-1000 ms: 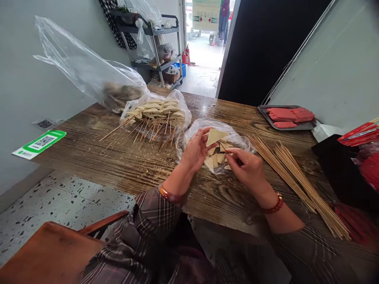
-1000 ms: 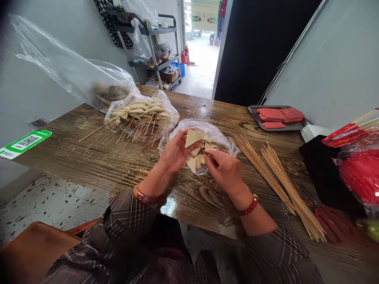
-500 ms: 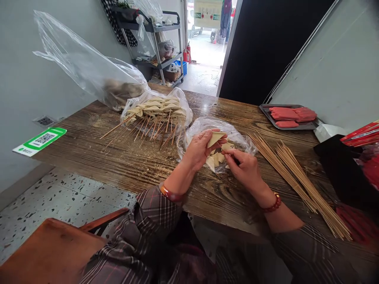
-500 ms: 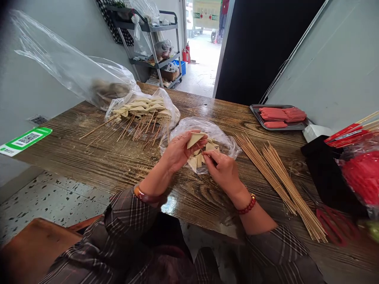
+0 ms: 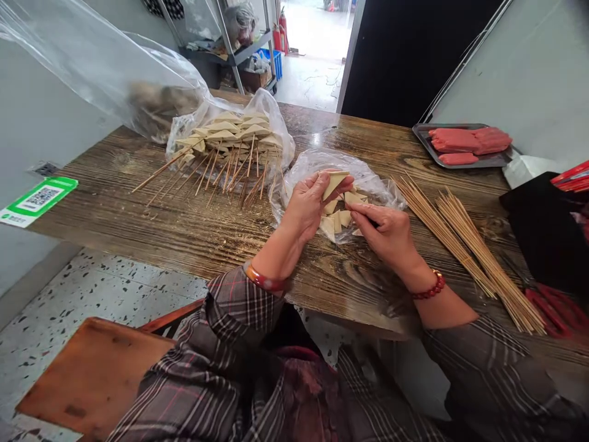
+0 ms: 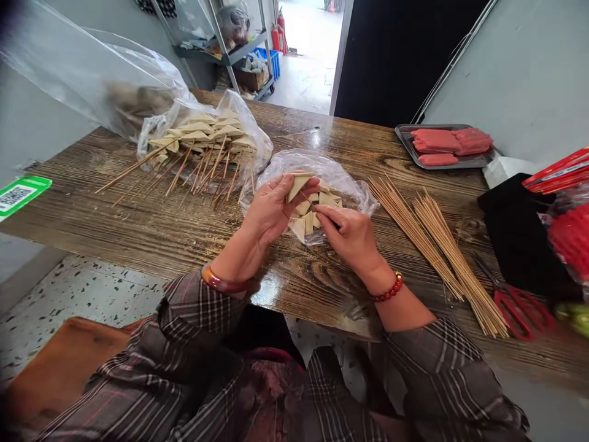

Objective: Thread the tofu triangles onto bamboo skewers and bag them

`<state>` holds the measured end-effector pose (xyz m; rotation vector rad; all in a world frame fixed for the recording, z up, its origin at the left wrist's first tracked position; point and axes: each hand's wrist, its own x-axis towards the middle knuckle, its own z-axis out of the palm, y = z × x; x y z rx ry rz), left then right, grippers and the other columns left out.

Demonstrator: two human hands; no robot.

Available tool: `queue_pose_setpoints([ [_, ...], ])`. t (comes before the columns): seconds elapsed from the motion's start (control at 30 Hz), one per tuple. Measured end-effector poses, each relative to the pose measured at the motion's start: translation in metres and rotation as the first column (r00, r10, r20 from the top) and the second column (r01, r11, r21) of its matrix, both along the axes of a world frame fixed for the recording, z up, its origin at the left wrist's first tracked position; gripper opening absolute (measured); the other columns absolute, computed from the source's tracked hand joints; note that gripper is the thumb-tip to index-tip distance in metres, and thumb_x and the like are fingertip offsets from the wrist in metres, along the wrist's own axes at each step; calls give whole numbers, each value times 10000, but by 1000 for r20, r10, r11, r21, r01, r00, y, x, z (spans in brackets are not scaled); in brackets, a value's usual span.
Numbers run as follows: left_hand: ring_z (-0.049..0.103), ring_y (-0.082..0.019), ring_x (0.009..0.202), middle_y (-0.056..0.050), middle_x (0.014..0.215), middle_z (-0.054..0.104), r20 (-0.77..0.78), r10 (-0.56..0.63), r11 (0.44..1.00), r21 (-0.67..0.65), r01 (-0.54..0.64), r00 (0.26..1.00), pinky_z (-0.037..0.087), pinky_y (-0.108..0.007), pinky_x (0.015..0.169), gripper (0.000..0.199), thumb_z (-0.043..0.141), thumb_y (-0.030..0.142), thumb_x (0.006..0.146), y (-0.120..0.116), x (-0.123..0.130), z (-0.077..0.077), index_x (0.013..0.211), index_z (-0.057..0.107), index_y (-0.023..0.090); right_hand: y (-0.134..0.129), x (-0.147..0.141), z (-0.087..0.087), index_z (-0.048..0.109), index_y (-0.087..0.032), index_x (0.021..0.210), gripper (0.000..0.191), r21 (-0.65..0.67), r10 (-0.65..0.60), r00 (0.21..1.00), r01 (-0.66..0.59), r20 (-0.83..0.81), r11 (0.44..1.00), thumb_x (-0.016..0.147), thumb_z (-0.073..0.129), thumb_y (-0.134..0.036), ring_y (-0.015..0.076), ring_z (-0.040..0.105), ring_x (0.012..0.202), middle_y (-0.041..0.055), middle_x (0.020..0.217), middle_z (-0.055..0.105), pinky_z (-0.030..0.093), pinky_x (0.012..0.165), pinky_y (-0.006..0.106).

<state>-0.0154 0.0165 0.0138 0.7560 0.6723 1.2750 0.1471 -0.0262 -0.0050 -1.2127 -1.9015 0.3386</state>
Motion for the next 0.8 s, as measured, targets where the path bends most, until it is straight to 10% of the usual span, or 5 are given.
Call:
queue_pose_setpoints([
  [0.33, 703, -176, 918, -74, 883, 753, -132, -181, 980, 55, 189, 975, 523, -296, 870, 247, 657, 380, 862, -8, 14, -6, 931, 700, 146, 6, -1, 3, 745, -227, 924, 225, -8, -58, 998, 58, 33, 998, 936, 536, -311, 188, 695, 754, 33, 842, 756, 509, 711, 318],
  [0.53, 655, -132, 819, -50, 916, 724, -378, 106, 976, 216, -24, 920, 486, -272, 819, 207, 661, 313, 852, -4, 5, -6, 1016, 683, 188, 14, 10, 4, 741, -203, 884, 230, 38, -145, 989, 146, -40, 989, 926, 555, -330, 189, 671, 717, 41, 793, 743, 472, 664, 304],
  [0.8, 570, -183, 765, -55, 795, 660, -903, 391, 823, 431, 370, 181, 438, -322, 798, 107, 596, 198, 799, -12, -30, -3, 800, 703, 188, 17, 12, 2, 744, -212, 887, 265, 74, -136, 989, 140, -52, 987, 939, 531, -361, 177, 644, 694, 35, 772, 729, 453, 664, 298],
])
